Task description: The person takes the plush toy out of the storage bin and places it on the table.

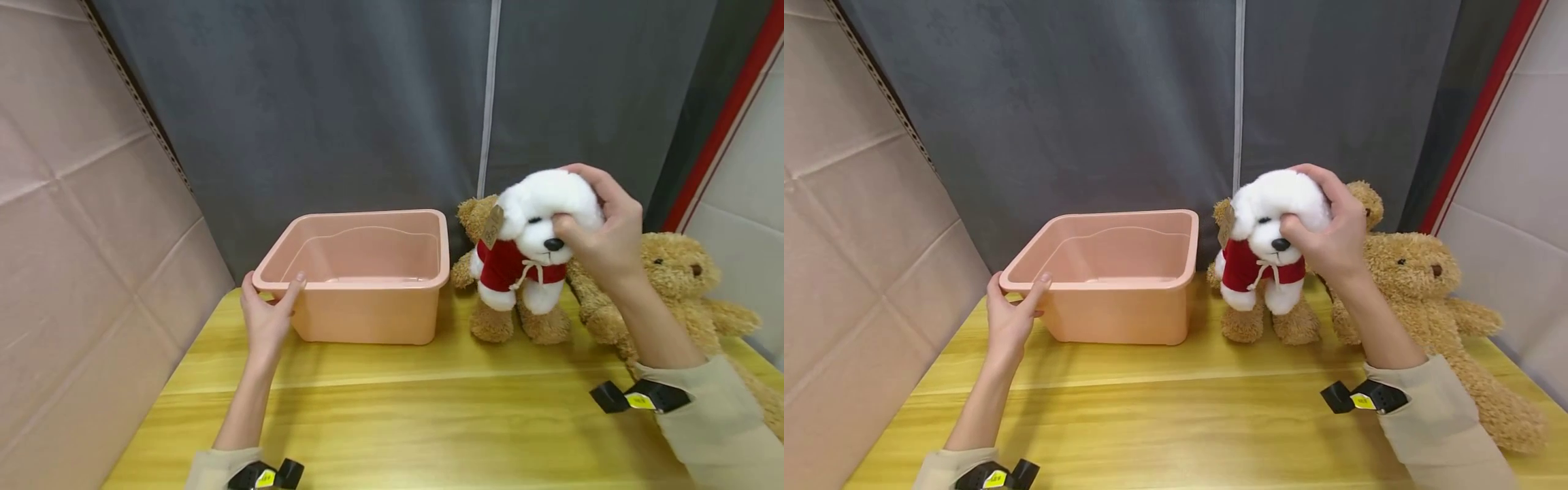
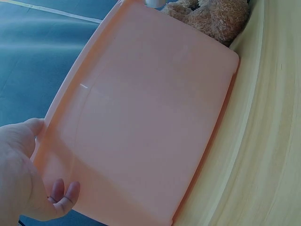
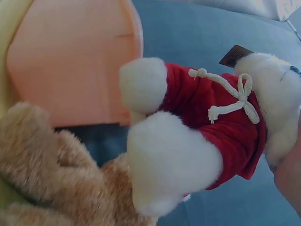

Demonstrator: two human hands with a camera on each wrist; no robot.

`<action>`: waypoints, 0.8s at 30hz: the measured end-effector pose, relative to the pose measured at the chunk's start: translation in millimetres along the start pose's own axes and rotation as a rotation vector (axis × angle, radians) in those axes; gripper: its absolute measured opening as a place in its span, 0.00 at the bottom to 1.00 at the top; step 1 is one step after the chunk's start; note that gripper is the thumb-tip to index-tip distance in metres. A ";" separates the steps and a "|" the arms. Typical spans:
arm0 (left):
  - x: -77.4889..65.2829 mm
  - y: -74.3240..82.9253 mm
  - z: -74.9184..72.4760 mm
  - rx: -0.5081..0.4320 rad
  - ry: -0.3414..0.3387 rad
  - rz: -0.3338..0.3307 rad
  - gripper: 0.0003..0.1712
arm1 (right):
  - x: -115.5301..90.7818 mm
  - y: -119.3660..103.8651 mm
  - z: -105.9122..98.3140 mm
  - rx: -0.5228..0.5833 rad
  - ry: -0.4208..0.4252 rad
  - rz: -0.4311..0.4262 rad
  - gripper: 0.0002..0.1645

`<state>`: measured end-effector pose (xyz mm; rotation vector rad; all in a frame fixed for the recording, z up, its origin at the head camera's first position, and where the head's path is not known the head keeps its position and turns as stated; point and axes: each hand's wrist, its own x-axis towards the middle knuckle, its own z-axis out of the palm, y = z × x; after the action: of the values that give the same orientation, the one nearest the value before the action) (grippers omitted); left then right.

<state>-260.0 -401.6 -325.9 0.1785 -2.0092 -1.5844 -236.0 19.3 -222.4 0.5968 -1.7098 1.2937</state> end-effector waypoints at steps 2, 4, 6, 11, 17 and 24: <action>0.4 -0.3 0.1 -0.002 0.001 0.012 0.47 | -4.3 7.2 -5.3 -0.020 -0.025 0.007 0.26; 0.4 -0.6 0.1 -0.001 0.000 0.009 0.48 | -8.8 16.2 -10.7 -0.034 -0.048 0.008 0.26; 0.2 -0.8 0.3 0.000 0.000 0.007 0.48 | -13.7 26.1 -16.6 -0.049 -0.069 0.014 0.26; -0.2 -0.5 0.5 -0.009 0.000 0.012 0.47 | -27.5 39.7 -29.0 -0.092 -0.141 0.036 0.27; -1.1 0.9 1.8 -0.012 -0.004 -0.007 0.49 | -41.5 41.5 -39.1 -0.121 -0.227 0.055 0.29; -0.9 3.3 1.5 -0.010 -0.003 0.011 0.47 | -53.6 47.3 -52.0 -0.111 -0.346 0.091 0.31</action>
<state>-259.2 -398.9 -323.4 0.1615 -2.0010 -1.5884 -228.5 76.9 -289.1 0.7159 -2.0981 1.1986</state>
